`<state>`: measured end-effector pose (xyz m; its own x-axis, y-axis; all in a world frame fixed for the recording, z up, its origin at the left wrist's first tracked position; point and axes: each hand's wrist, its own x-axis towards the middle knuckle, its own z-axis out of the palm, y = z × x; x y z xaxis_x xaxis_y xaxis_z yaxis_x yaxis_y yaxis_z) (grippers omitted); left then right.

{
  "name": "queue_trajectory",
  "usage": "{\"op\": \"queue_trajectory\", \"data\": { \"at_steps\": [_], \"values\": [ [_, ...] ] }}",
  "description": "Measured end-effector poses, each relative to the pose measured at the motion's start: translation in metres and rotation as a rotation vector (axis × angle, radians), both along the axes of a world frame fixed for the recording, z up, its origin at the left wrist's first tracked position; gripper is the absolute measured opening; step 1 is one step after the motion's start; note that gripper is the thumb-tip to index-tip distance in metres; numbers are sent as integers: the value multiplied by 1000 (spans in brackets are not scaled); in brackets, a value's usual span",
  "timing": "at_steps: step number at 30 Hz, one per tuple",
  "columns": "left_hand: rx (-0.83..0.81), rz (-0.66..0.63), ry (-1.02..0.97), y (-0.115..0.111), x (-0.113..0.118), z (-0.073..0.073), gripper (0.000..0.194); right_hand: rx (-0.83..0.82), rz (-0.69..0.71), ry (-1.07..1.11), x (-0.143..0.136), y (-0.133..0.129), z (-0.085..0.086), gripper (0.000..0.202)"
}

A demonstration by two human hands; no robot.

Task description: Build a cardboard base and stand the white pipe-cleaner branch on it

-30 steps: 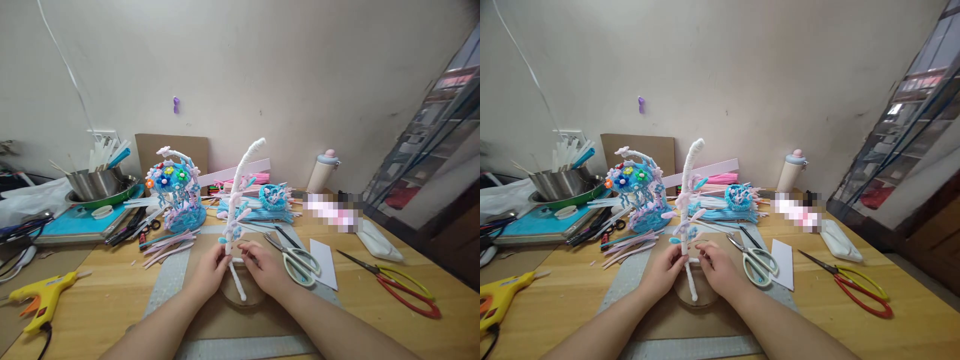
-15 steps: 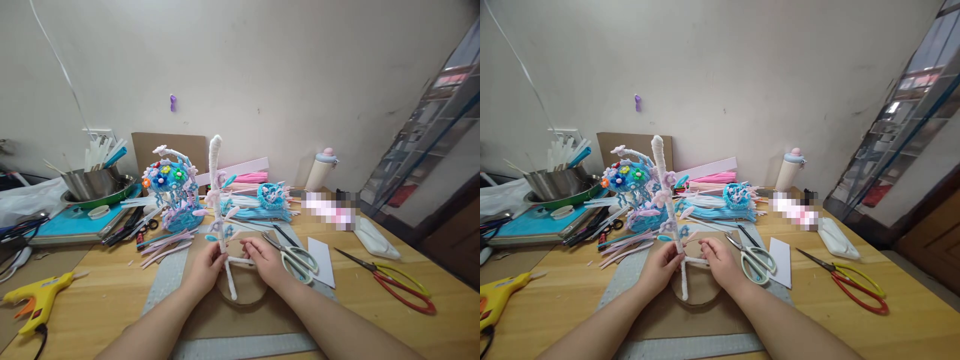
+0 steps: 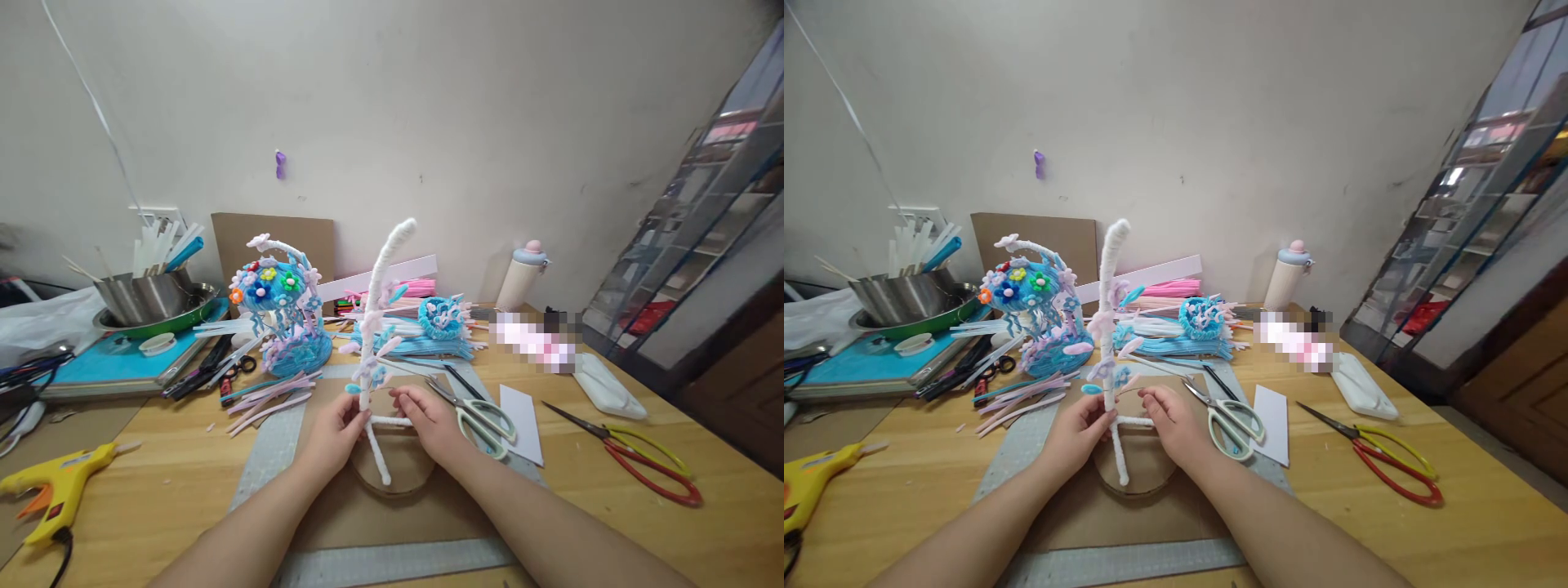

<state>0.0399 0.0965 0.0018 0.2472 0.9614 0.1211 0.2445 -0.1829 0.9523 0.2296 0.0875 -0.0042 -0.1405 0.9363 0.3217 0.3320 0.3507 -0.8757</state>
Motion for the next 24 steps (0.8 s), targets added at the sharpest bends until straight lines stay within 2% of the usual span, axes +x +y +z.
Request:
{"op": "queue_trajectory", "data": {
  "at_steps": [7, 12, 15, 19, 24],
  "values": [
    [-43, -6, -89, 1, 0, 0, 19, 166, -79, -152, 6, -8, 16, 21],
    [-85, 3, -141, -2, 1, 3, 23, 126, 64, -306, 0, -20, 23, 10],
    [-126, -4, -176, -4, 2, 5, 27, 108, 113, -355, -8, -26, 24, 14],
    [-159, -21, -205, -6, 5, 8, 30, 92, 132, -364, -15, -29, 25, 19],
    [-118, -10, -163, -10, 8, 13, 28, 53, 109, -330, -14, -28, 22, 19]
  ]
}}
